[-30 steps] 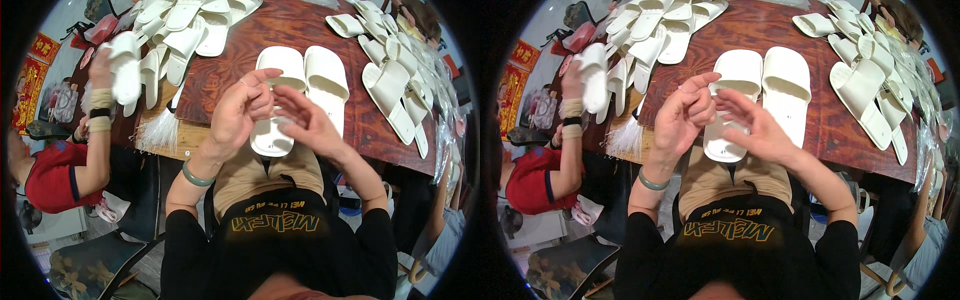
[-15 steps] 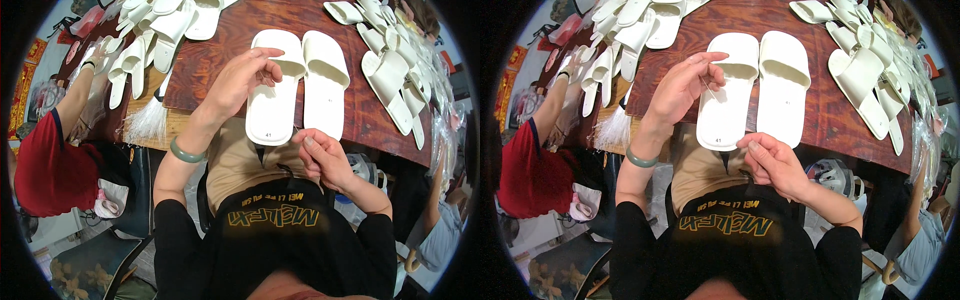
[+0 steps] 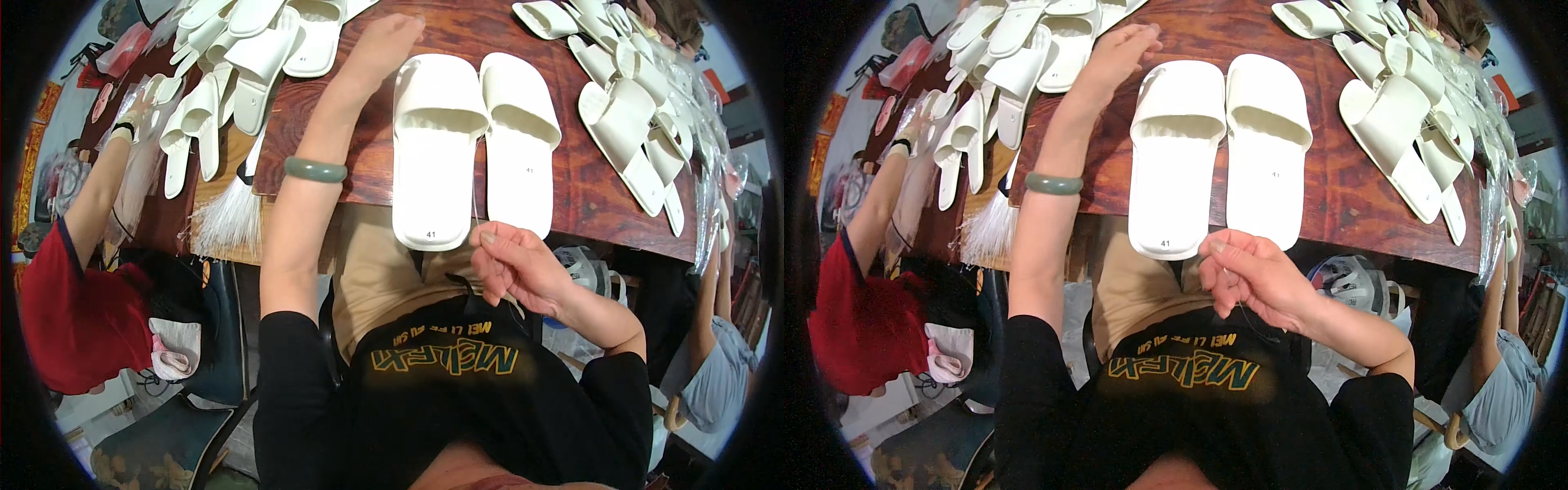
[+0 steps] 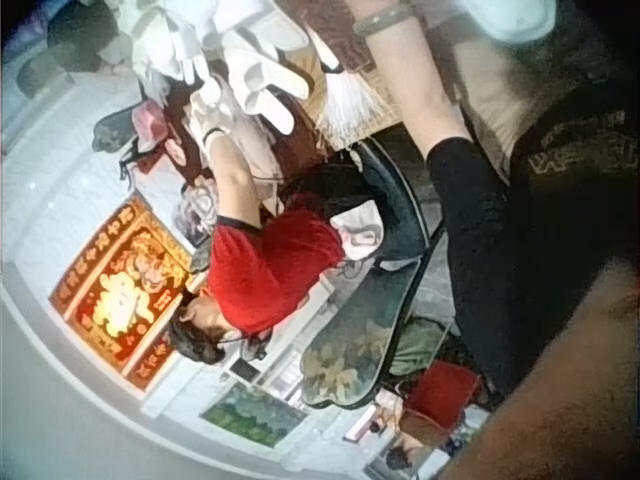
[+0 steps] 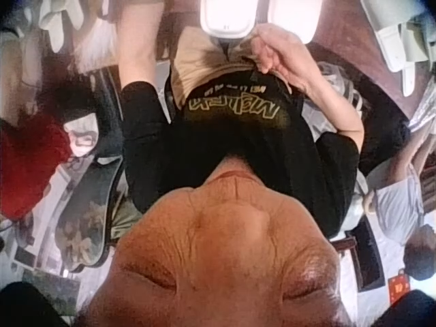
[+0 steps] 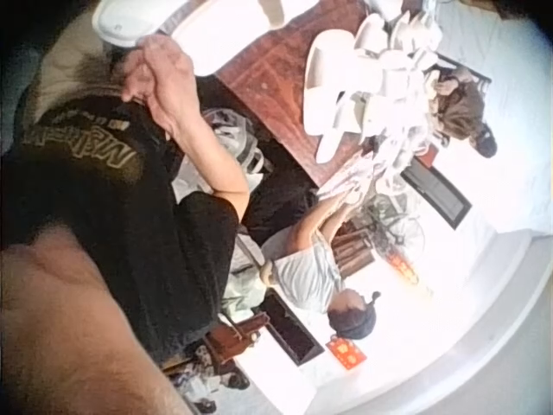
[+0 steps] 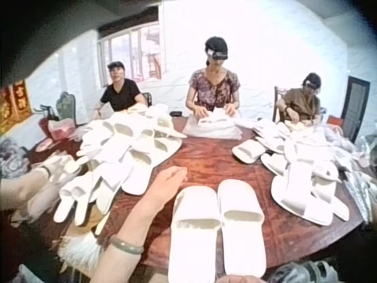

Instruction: Packaging and organizing finished slippers at a manufacturing table.

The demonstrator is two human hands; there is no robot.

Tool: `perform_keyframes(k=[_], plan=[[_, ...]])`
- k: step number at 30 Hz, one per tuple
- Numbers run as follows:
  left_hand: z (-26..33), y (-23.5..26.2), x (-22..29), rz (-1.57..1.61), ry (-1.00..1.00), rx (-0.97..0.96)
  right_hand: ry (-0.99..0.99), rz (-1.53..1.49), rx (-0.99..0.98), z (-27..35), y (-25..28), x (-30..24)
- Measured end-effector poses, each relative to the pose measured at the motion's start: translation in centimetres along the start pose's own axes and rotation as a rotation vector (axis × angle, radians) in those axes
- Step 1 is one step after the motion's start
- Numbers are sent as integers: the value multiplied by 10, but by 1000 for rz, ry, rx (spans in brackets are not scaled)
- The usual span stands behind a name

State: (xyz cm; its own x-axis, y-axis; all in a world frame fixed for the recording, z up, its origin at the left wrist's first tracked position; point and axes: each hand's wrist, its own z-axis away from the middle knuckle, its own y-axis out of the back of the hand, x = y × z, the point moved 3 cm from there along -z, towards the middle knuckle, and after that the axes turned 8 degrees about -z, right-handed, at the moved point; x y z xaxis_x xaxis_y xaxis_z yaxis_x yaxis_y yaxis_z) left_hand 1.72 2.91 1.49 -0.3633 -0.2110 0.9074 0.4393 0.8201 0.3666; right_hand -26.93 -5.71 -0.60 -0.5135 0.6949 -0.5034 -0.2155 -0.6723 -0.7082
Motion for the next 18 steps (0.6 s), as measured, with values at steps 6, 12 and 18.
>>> perform_keyframes(k=[6, 12, 18], plan=[[-15, -20, -42, -137, -123, 31, -64, 21, -75, 11, -15, 14], [-14, -13, -46, -140, -100, 13, -68, 77, -9, -6, -18, 4], [-11, -9, -45, -185, -57, 33, -7, 148, 50, -44, -15, -27]])
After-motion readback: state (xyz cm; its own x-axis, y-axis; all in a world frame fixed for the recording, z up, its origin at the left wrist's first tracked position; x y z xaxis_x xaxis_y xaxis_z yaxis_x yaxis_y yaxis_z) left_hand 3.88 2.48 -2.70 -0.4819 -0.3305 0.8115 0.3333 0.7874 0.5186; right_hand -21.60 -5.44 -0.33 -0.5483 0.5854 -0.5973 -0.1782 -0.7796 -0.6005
